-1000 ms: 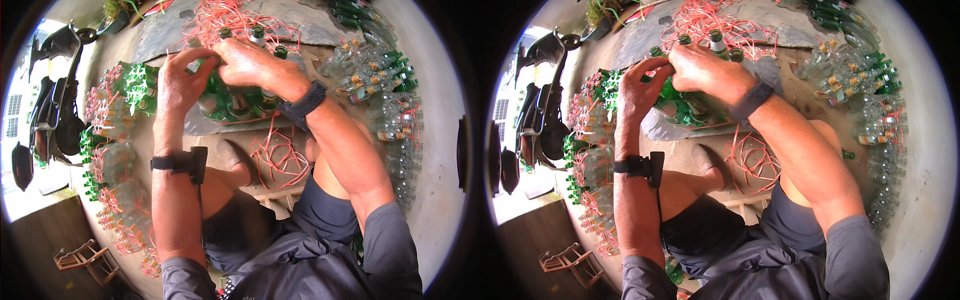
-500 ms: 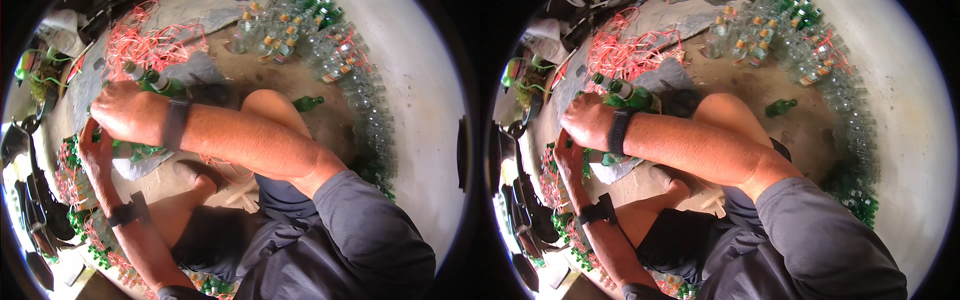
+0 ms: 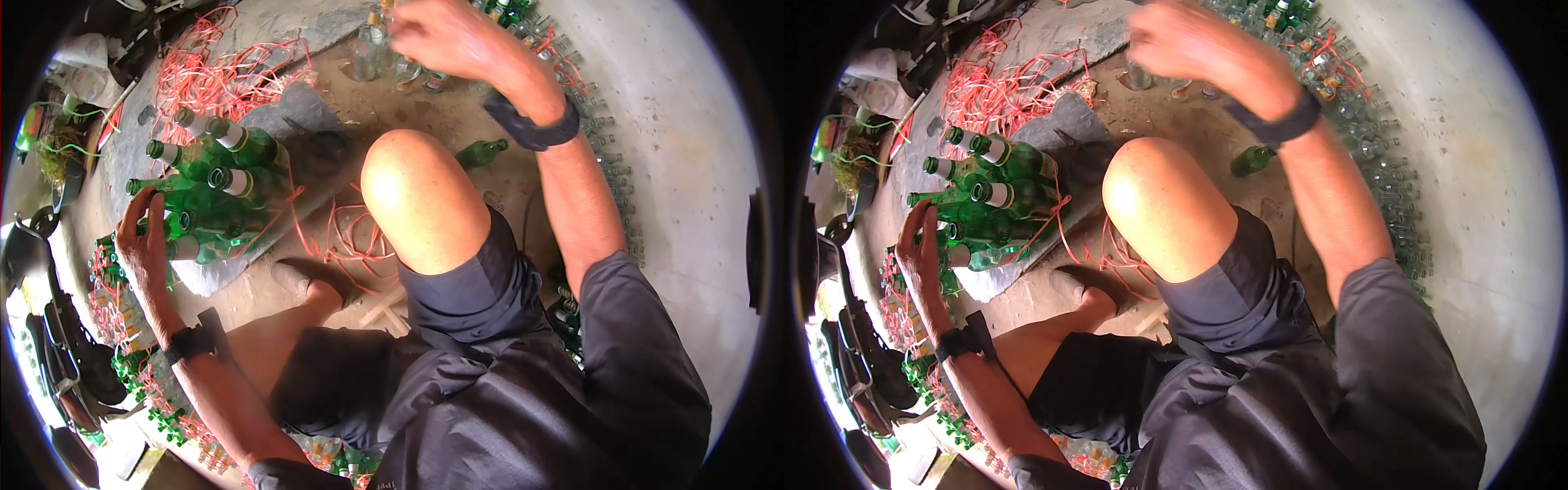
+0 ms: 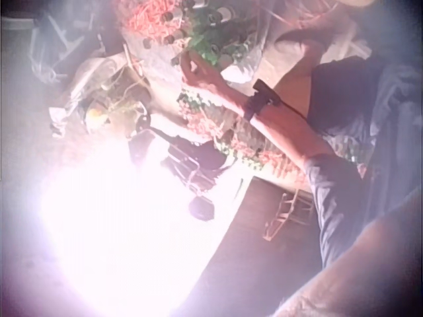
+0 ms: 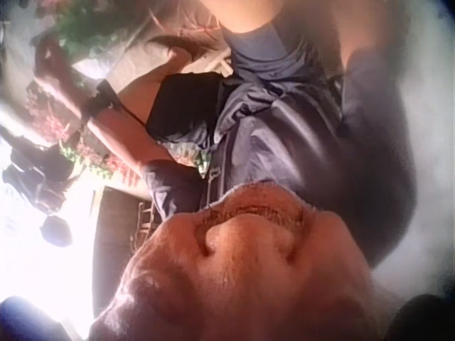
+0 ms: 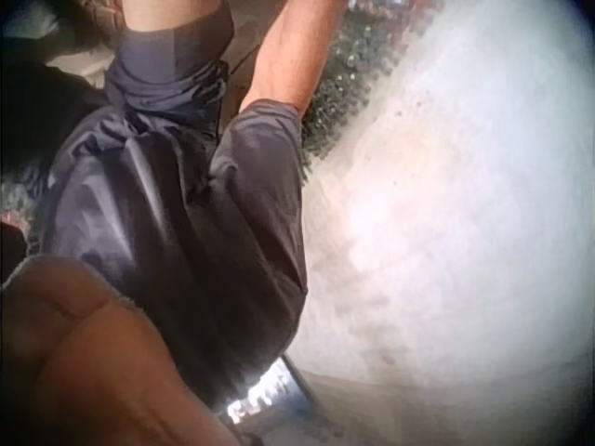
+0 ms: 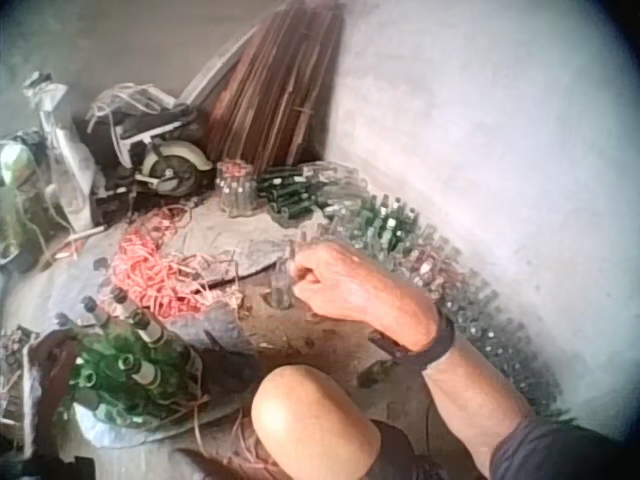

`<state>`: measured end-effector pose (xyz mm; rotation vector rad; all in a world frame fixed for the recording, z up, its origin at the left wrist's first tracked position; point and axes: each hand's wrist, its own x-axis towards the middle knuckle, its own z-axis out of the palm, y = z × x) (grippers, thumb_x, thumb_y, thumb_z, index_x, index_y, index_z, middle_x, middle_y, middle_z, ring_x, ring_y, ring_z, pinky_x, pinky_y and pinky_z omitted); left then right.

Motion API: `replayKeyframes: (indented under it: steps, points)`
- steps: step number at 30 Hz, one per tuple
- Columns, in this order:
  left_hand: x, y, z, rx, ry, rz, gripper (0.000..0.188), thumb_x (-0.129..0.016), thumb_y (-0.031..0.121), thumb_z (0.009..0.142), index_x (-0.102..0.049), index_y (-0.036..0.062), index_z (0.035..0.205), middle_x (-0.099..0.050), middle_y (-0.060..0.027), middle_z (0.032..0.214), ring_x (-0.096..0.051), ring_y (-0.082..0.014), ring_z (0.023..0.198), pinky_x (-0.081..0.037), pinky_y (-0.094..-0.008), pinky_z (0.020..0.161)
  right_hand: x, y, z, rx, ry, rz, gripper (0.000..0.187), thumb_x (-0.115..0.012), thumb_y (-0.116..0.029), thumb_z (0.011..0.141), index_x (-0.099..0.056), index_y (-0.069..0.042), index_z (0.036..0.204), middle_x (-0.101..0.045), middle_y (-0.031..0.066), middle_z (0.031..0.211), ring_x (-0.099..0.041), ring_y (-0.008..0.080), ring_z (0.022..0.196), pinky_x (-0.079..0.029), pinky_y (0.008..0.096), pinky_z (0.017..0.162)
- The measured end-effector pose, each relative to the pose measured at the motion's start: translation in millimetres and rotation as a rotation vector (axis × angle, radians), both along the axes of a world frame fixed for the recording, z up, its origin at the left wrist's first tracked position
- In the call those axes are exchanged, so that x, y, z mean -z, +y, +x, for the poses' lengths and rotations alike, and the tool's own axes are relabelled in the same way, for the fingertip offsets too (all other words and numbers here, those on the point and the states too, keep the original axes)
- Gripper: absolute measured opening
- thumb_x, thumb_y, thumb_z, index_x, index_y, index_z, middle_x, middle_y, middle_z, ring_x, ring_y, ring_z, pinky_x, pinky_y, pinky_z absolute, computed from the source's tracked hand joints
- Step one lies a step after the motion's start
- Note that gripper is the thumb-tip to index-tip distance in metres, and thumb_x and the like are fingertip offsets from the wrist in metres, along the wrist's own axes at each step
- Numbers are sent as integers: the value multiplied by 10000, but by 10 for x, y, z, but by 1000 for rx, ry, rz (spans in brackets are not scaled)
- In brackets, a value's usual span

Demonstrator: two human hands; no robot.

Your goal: The person wraps a pink plastic ribbon around a group of green glass bottles, tying knots by hand to secure them together. They then add another bottle to the group and continue wrapping and knotting the ribbon around the bottle necks.

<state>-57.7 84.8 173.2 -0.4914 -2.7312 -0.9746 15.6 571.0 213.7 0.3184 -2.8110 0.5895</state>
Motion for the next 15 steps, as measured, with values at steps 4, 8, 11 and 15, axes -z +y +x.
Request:
replayKeyframes:
  steps: [4,8,11,15]
  points:
    - [9,64,-28,3,-16,20,278,-739,226,984,-768,42,1191,-776,-84,1015,-697,-132,923,-532,-303,810,806,1004,765,327,-414,153,384,-751,-341,838,-670,4,989,-691,200,848,-691,345,808,-527,462,714]
    - [15,57,-12,-41,-38,41,280,-741,227,982,-771,51,1198,-778,-86,1023,-703,-136,942,-534,-297,829,1455,1385,1374,494,-477,244,507,-785,-436,836,-671,-8,1083,-722,242,1036,-714,396,970,-542,490,808]
    - [-6,-13,-11,-89,-58,-24,302,-763,255,956,-778,73,1196,-785,-87,1042,-710,-143,941,-536,-308,835,1986,1477,1658,498,-467,157,613,-806,-470,799,-673,8,1158,-710,250,1168,-680,423,1101,-533,512,921]
    - [-79,86,44,-32,-31,-41,301,-750,240,966,-766,52,1201,-787,-107,1102,-719,-168,1024,-542,-326,926,2400,1490,1833,484,-509,76,380,-744,-372,877,-648,-39,1032,-700,274,972,-670,482,954,-524,546,782]
